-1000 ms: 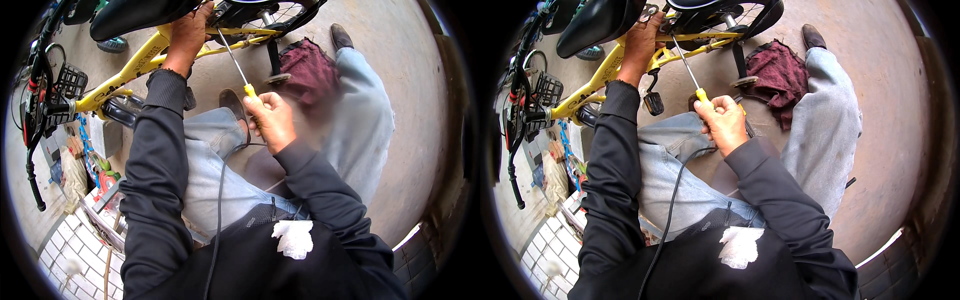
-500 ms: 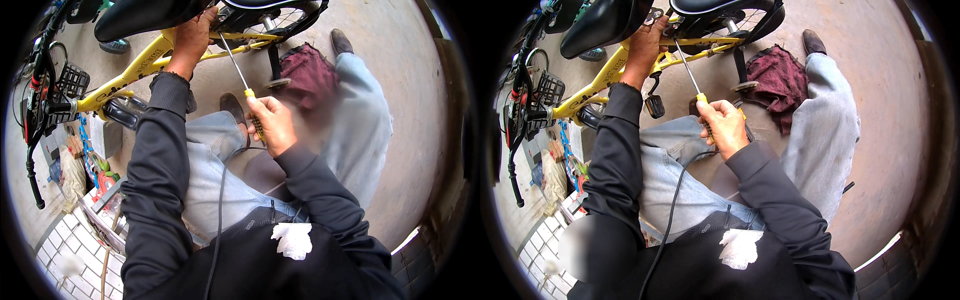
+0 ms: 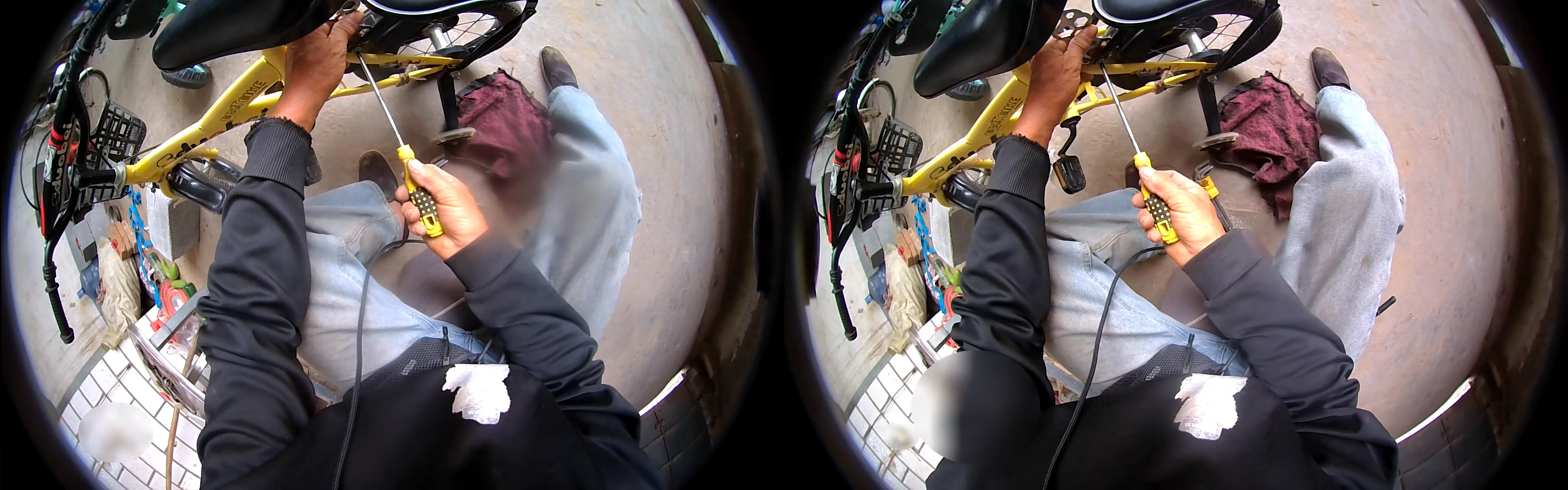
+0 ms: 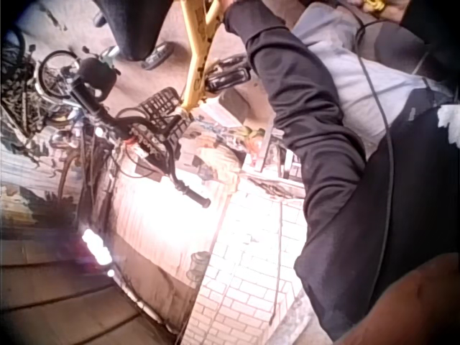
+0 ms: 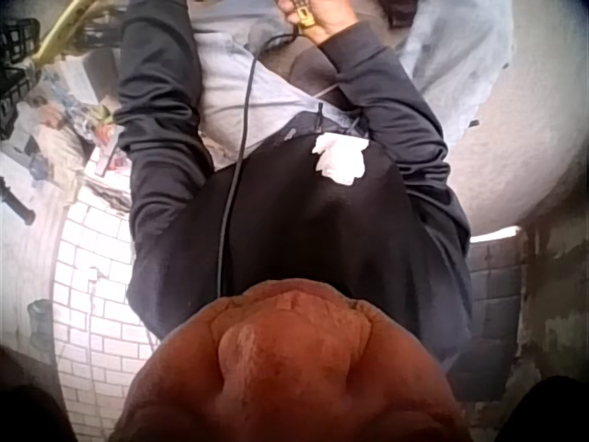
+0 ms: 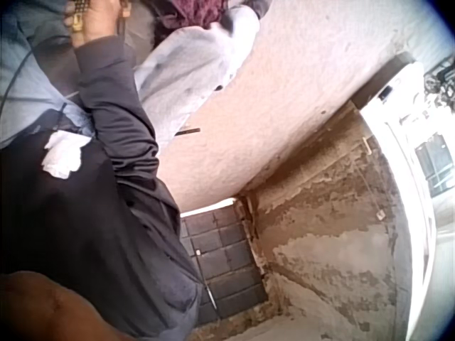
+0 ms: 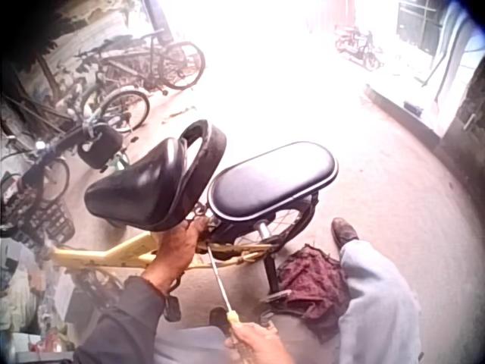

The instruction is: The person sits on the floor and uses a yellow screwdriver to adjust a bolt on the rear frame of a yellow bicycle. They wipe the area with a cloth and continue to tighten the bolt, focusing on the seat post area.

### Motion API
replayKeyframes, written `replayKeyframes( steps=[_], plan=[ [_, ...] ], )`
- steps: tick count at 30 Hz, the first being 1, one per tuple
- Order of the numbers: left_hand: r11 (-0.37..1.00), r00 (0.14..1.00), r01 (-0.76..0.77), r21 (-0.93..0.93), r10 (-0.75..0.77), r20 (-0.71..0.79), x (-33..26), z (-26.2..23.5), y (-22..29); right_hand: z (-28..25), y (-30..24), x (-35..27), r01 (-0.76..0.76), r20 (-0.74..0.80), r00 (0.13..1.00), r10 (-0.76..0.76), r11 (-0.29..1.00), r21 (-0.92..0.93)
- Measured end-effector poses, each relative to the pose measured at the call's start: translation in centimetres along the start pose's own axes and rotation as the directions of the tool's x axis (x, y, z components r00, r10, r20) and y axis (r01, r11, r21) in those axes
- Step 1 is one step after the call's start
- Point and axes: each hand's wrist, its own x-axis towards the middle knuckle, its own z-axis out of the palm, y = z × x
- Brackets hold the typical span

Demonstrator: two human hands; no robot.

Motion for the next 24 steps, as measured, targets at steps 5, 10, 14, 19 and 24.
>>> replayKeyframes(
  steps=[5,10,14,19,24],
  plan=[
    [1.000,1.000,0.017,0.020,-0.016,-0.016,0.1,0.0,-0.4,-0.1,0.0,0.1,-0.051,0.006,0.999,0.051,0.997,0.054],
    [0.999,0.999,0.031,0.017,-0.031,-0.006,0.3,0.1,-0.3,0.4,-0.6,-0.2,-0.168,0.210,0.969,0.128,0.969,0.184],
    [0.999,0.998,0.034,0.035,-0.032,-0.049,0.0,0.3,0.0,1.0,-0.5,-0.4,0.002,0.069,0.998,0.003,0.998,-0.063],
    [0.992,1.000,0.011,0.127,-0.009,-0.009,0.2,0.0,-0.9,1.1,-0.4,0.0,0.081,-0.017,0.995,-0.095,0.917,-0.392],
    [0.996,0.997,0.006,-0.090,0.001,0.074,0.3,-0.5,-1.7,1.0,-0.8,-0.2,0.074,-0.024,0.996,-0.090,0.919,-0.388]
  ],
)
